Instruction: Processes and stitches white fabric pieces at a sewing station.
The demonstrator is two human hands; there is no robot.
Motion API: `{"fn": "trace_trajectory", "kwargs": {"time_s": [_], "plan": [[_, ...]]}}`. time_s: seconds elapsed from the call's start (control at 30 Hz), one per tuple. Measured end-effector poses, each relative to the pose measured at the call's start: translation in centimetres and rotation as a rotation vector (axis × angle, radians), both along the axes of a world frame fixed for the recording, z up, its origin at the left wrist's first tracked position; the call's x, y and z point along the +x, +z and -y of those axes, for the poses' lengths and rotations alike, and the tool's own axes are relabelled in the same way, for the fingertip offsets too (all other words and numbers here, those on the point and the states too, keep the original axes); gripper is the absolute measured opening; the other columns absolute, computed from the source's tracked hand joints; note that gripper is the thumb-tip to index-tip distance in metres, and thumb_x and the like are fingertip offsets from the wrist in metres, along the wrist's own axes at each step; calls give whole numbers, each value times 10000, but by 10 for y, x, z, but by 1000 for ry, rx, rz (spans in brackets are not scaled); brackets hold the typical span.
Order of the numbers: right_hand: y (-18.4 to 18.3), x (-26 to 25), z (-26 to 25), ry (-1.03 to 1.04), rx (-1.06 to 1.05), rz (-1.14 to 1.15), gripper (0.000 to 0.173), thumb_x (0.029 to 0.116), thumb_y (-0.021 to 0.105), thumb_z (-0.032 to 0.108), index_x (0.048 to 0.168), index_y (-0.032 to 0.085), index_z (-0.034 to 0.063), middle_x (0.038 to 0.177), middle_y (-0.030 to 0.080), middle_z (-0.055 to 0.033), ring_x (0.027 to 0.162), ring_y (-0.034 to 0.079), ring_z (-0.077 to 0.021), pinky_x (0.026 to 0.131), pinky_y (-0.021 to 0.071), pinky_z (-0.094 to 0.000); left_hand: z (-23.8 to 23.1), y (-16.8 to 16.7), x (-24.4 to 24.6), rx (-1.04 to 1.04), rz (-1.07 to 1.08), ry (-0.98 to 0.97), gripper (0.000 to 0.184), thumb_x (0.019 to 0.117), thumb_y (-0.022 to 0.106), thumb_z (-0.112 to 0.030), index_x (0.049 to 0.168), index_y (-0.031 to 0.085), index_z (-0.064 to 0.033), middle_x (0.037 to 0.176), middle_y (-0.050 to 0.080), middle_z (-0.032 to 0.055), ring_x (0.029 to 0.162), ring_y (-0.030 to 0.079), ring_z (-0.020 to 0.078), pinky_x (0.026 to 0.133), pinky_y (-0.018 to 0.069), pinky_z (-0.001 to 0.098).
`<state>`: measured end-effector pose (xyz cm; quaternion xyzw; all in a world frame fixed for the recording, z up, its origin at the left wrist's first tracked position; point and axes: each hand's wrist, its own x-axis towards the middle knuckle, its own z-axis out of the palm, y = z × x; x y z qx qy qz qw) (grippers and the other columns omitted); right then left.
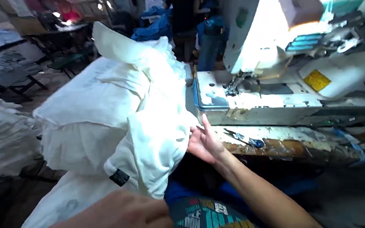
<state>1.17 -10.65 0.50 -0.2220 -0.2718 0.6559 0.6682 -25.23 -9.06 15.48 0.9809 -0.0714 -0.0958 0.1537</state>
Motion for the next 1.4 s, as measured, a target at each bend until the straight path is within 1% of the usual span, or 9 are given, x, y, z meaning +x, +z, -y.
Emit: {"fn": "trace_trajectory", "kwargs": {"time_s": [0.13,0.3,0.37,0.43,0.5,0.73,0.9,1.2,1.4], "plan": [[2,7,14,-70,-103,190,492,1080,385,497,1406,499,146,1191,692,-56,1028,700,-175,879,595,-375,-23,-27,27,276,540,265,322,1055,482,-298,904,706,-123,826,683,19,620,631,147,477,466,315],[4,3,49,-322,-159,578,296,1078,482,178,1314,567,20,1107,680,-97,889,720,-170,818,619,-344,-95,-36,74,427,419,790,402,977,692,-321,1173,695,30,1099,685,260,1009,668,494,747,507,703],[8,5,66,-289,-110,591,280,1080,466,207,1145,641,-2,955,725,-51,782,725,-126,735,626,-306,-89,-49,82,395,467,710,248,958,677,-253,875,690,-19,777,654,158,707,667,371,564,496,595],[9,7,75,-113,-25,457,440,1057,491,361,1264,618,-6,1092,724,-71,922,737,-166,821,629,-349,-54,-49,88,361,615,575,253,941,594,-254,763,625,-77,657,546,31,541,555,195,456,424,397],[8,4,76,-76,47,360,546,1007,593,455,1364,572,43,1156,712,-75,1000,729,-189,880,619,-379,-14,-50,92,209,669,509,243,940,597,-260,776,655,-91,658,566,-10,540,538,107,468,428,301],[8,9,99,-575,96,855,42,954,667,86,951,708,96,828,703,62,756,666,8,703,573,-176,22,-110,110,-832,511,702,68,959,677,-143,966,679,-76,721,638,-75,618,590,-35,598,515,143],[2,15,123,-675,54,857,170,985,667,214,1126,657,120,900,697,49,731,670,-29,671,587,-200,30,-114,122,-1184,486,727,88,959,630,-52,912,689,-98,729,647,-51,639,601,6,630,529,166],[-9,22,154,-869,-25,868,68,901,671,34,893,737,50,776,691,49,693,636,25,652,551,-151,53,-119,147,-1392,380,749,193,1016,525,-28,924,688,-74,803,712,-6,727,697,55,718,606,227],[-33,26,146,-835,-155,971,504,870,689,70,1333,497,29,818,637,15,661,596,6,632,525,-174,39,-113,147,-1416,407,696,211,1048,447,-118,1000,650,-152,896,724,-65,866,703,49,870,582,275]]}}
